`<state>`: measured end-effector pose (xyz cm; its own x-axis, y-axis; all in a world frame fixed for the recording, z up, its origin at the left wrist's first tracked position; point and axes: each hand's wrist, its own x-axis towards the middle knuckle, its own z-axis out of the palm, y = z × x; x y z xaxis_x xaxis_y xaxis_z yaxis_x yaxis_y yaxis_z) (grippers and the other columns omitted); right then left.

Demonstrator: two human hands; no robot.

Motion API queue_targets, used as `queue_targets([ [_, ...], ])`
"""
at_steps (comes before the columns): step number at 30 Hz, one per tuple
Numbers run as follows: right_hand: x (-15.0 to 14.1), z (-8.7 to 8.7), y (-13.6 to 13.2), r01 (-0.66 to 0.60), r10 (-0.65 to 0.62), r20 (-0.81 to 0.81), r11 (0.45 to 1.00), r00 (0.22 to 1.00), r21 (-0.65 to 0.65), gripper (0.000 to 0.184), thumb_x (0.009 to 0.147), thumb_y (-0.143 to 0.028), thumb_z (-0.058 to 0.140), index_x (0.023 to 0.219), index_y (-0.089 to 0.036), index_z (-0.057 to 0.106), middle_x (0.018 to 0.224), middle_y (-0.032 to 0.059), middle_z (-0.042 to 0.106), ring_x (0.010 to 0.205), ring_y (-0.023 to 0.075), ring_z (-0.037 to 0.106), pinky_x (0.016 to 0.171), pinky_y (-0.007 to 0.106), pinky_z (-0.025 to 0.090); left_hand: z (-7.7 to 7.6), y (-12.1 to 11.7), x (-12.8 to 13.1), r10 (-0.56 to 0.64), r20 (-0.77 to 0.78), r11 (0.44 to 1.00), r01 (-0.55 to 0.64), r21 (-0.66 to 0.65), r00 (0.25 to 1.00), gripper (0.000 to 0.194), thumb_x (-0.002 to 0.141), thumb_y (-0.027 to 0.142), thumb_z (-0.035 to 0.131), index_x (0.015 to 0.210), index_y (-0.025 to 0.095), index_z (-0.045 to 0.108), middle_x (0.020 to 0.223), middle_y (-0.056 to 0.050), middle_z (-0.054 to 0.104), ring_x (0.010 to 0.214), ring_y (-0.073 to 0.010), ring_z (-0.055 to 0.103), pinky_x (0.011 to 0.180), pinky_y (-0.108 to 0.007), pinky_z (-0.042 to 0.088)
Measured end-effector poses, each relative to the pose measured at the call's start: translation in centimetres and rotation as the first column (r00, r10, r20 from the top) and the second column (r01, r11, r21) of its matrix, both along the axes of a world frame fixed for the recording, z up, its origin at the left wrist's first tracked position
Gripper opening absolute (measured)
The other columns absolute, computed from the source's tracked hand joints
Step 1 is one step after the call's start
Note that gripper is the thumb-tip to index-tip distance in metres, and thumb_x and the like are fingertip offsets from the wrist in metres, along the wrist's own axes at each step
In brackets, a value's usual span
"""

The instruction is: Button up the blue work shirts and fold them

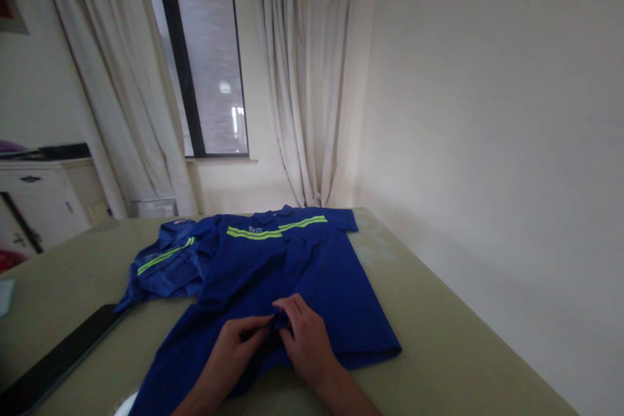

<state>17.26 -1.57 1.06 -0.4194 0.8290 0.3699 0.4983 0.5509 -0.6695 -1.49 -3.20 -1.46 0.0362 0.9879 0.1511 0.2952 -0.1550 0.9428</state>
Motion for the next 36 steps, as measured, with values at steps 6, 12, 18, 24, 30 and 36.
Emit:
queue_targets([
  [6,-0.1,0.1,-0.1,0.02,-0.022,0.074,0.999,0.997,0.026,0.051,0.078,-0.005,0.051,0.12,-0.029,0.066,0.113,0.0021,0.061,0.104,0.0165,0.062,0.095,0.026,0.047,0.1,-0.2,0.4,0.005,0.054,1.0,-0.004,-0.007,0.999,0.03,0.08,0.038,0.065,0.101,0.025,0.082,0.104,-0.005,0.081,0.098,-0.028,0.074,0.097,-0.041,0.056],
  [12,-0.3,-0.2,-0.1,0.009,-0.019,0.096,0.994,0.995,0.109,0.043,0.082,-0.007,0.054,0.119,-0.027,0.066,0.111,0.002,0.062,0.101,0.0164,0.062,0.092,0.026,0.048,1.6,-0.7,0.2,-0.003,0.011,0.999,0.003,0.042,1.0,0.026,0.085,0.038,0.065,0.101,0.024,0.081,0.101,-0.004,0.081,0.093,-0.025,0.075,0.091,-0.036,0.058],
  [18,-0.5,0.0,-0.1,0.043,-0.049,0.06,0.994,0.997,0.097,0.031,0.083,-0.01,0.056,0.108,-0.025,0.067,0.105,0.0022,0.063,0.098,0.0172,0.064,0.089,0.027,0.049,1.2,-0.9,0.1,0.11,-0.075,0.99,-0.103,0.092,0.991,0.024,0.088,0.037,0.064,0.105,0.026,0.077,0.096,-0.002,0.081,0.088,-0.0233,0.075,0.081,-0.03,0.059],
  [24,-0.7,0.1,-0.2,0.081,-0.086,0.048,0.992,0.995,0.099,0.027,0.084,-0.01,0.059,0.105,-0.025,0.066,0.104,0.0012,0.063,0.097,0.0167,0.064,0.087,0.027,0.048,1.7,-1.2,0.0,0.14,-0.222,0.973,-0.092,0.212,0.965,0.018,0.09,0.034,0.061,0.095,0.03,0.078,0.094,-0.001,0.08,0.087,-0.0219,0.074,0.082,-0.027,0.055],
  [30,-0.8,-0.1,-0.4,0.099,-0.107,0.067,0.989,0.992,0.113,0.026,0.084,-0.009,0.059,0.104,-0.024,0.066,0.103,0.0016,0.063,0.097,0.017,0.064,0.085,0.027,0.049,1.8,-1.4,-0.1,0.099,-0.271,0.975,-0.038,0.22,0.958,0.016,0.091,0.032,0.06,0.092,0.03,0.076,0.09,0.001,0.079,0.083,-0.0204,0.074,0.078,-0.025,0.054],
  [36,-0.8,-0.4,-0.3,0.084,-0.1,0.091,0.984,0.991,0.16,0.025,0.088,-0.009,0.056,0.106,-0.024,0.066,0.103,0.0026,0.063,0.094,0.0172,0.064,0.085,0.028,0.049,1.9,-1.4,0.1,0.096,-0.247,0.976,-0.043,0.213,0.964,0.016,0.091,0.036,0.062,0.089,0.029,0.076,0.087,0.001,0.079,0.079,-0.0202,0.073,0.076,-0.025,0.052],
])
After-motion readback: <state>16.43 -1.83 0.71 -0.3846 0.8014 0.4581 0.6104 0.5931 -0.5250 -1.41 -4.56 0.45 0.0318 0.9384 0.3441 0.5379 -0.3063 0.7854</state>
